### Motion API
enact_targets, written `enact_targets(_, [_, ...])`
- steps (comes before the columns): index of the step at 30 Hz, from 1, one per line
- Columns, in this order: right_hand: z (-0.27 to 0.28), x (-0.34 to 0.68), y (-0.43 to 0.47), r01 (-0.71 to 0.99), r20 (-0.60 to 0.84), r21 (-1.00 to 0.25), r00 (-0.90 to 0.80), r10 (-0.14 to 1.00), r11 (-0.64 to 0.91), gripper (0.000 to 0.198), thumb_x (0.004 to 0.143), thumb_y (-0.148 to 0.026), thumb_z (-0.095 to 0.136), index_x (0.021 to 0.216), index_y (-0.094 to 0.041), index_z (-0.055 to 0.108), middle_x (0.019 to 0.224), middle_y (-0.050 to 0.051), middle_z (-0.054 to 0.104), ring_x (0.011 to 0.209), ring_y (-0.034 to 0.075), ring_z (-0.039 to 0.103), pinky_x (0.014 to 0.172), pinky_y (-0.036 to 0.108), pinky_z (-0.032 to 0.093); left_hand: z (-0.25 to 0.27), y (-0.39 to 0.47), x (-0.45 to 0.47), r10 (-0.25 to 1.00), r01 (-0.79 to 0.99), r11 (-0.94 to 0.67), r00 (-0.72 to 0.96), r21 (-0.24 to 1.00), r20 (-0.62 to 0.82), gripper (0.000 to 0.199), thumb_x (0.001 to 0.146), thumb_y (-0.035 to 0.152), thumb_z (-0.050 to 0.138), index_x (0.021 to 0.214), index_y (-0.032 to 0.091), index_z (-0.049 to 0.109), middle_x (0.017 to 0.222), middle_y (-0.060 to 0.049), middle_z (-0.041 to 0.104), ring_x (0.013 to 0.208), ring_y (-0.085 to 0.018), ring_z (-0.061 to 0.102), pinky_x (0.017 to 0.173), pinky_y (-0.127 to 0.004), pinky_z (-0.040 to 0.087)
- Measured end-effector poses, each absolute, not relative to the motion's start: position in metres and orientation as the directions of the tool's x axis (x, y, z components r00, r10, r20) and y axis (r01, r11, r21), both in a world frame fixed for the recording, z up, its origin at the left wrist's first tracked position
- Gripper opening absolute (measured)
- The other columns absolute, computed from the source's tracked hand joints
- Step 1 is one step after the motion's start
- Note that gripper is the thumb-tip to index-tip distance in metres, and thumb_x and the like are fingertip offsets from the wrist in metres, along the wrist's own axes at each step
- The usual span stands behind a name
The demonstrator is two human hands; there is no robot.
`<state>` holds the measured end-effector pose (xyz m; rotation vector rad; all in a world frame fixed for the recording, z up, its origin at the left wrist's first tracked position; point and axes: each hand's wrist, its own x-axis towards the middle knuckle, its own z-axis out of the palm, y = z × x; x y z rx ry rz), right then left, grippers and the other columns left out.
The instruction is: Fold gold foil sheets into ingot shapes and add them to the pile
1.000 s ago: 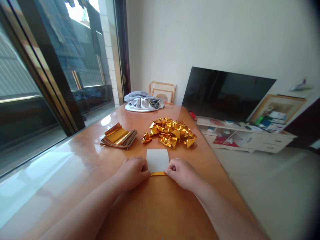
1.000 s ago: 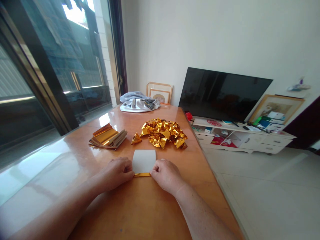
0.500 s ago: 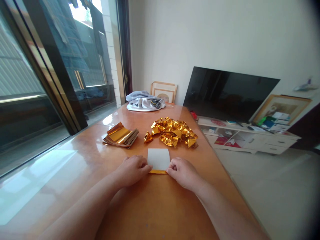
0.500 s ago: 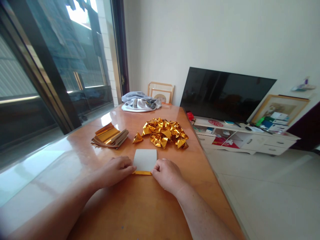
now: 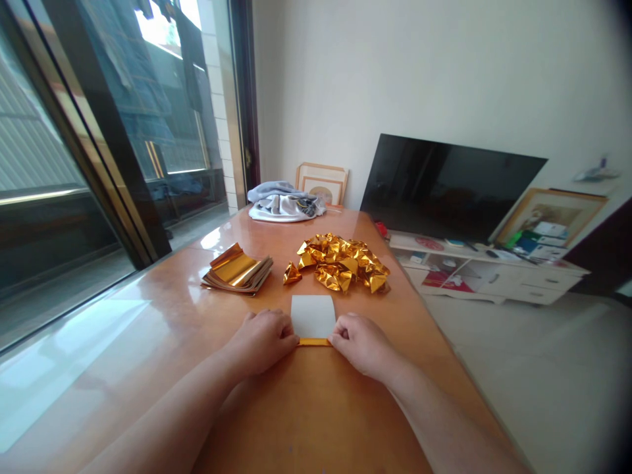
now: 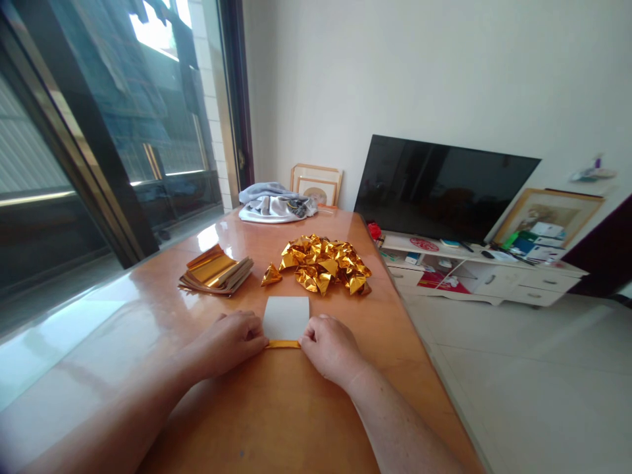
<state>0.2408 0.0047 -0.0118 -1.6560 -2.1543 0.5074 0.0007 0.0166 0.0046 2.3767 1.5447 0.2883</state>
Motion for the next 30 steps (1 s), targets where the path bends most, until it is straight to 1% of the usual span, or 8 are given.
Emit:
enact_targets(5, [-0.01, 0.24, 0.003, 0.833, 0.095, -0.494, -0.235, 0.967, 0.251, 0.016, 0.085, -0.029, 0.063, 0.073, -0.02, 0.063, 0.079, 0.001, 0.065, 0.075, 0.015, 0.056, 0.064, 0.023, 0.033, 0.002, 0.015, 0.001, 0.916, 0.87, -0.388, 0.4, 0.303, 0.026, 0.02, 0.085, 0.038, 0.056, 0.073, 0.022, 0.06, 0.082, -0.001, 0.065, 0.081, -0.021, 0.058, 0.073, -0.034, 0.035])
enact_targets(9, [-0.008, 0.24, 0.002, 0.837, 0.097, -0.486, -0.233, 0.968, 0.25, 0.014, 0.085, -0.029, 0.064, 0.074, -0.02, 0.062, 0.079, 0.0, 0.065, 0.074, 0.014, 0.056, 0.063, 0.023, 0.032, 0.006, 0.009, 0.004, 0.916, 0.877, -0.4, 0.395, 0.268, 0.075, 0.01, 0.083, 0.031, 0.059, 0.089, 0.023, 0.061, 0.087, -0.002, 0.066, 0.088, -0.024, 0.058, 0.078, -0.037, 0.036])
enact_targets(11, [-0.008, 0.24, 0.002, 0.839, 0.092, -0.485, -0.23, 0.969, 0.246, 0.013, 0.084, -0.029, 0.065, 0.075, -0.02, 0.062, 0.079, 0.0, 0.065, 0.074, 0.014, 0.055, 0.062, 0.023, 0.032, 0.009, 0.004, 0.008, 0.891, 0.858, -0.453, 0.436, 0.241, 0.122, 0.017, 0.083, 0.025, 0.059, 0.1, 0.025, 0.062, 0.098, -0.003, 0.067, 0.096, -0.026, 0.057, 0.082, -0.038, 0.037])
enact_targets(13, [-0.008, 0.24, 0.001, 0.842, 0.085, -0.484, -0.226, 0.97, 0.238, 0.013, 0.084, -0.029, 0.065, 0.076, -0.02, 0.062, 0.079, 0.0, 0.065, 0.074, 0.014, 0.056, 0.062, 0.023, 0.031, 0.013, 0.001, 0.013, 0.844, 0.816, -0.537, 0.519, 0.216, 0.137, 0.025, 0.085, 0.017, 0.054, 0.107, 0.026, 0.062, 0.107, -0.004, 0.065, 0.101, -0.026, 0.056, 0.085, -0.038, 0.038])
enact_targets(16, [-0.008, 0.24, 0.001, 0.846, 0.077, -0.478, -0.226, 0.971, 0.235, 0.013, 0.084, -0.03, 0.065, 0.076, -0.021, 0.062, 0.079, 0.0, 0.065, 0.074, 0.015, 0.056, 0.062, 0.023, 0.031, 0.016, 0.0, 0.019, 0.758, 0.731, -0.649, 0.646, 0.21, 0.091, 0.025, 0.092, 0.015, 0.049, 0.106, 0.027, 0.066, 0.103, -0.006, 0.062, 0.099, -0.024, 0.056, 0.085, -0.036, 0.041])
enact_targets(19, [-0.007, 0.24, 0.001, 0.845, 0.077, -0.475, -0.236, 0.969, 0.244, 0.012, 0.085, -0.03, 0.064, 0.077, -0.021, 0.062, 0.081, 0.0, 0.065, 0.076, 0.014, 0.056, 0.063, 0.023, 0.032, 0.016, 0.001, 0.022, 0.691, 0.667, -0.712, 0.722, 0.218, 0.048, 0.023, 0.094, 0.019, 0.05, 0.101, 0.027, 0.069, 0.097, -0.006, 0.06, 0.095, -0.023, 0.056, 0.082, -0.033, 0.042])
enact_targets(25, [-0.006, 0.24, 0.001, 0.859, 0.064, -0.458, -0.225, 0.972, 0.229, 0.013, 0.086, -0.03, 0.064, 0.079, -0.021, 0.063, 0.085, 0.0, 0.066, 0.078, 0.014, 0.057, 0.064, 0.023, 0.031, 0.018, 0.0, 0.022, 0.693, 0.677, -0.708, 0.72, 0.203, 0.015, 0.023, 0.094, 0.019, 0.051, 0.096, 0.026, 0.072, 0.092, -0.005, 0.06, 0.09, -0.022, 0.057, 0.077, -0.031, 0.042])
enact_targets(30, [-0.004, 0.239, 0.0, 0.872, 0.041, -0.442, -0.215, 0.976, 0.211, 0.013, 0.088, -0.032, 0.062, 0.08, -0.021, 0.062, 0.087, 0.0, 0.066, 0.079, 0.014, 0.057, 0.064, 0.024, 0.03, 0.024, -0.003, 0.021, 0.691, 0.682, -0.713, 0.723, 0.161, 0.001, 0.02, 0.093, 0.02, 0.054, 0.098, 0.027, 0.071, 0.093, -0.004, 0.061, 0.088, -0.021, 0.06, 0.08, -0.034, 0.041])
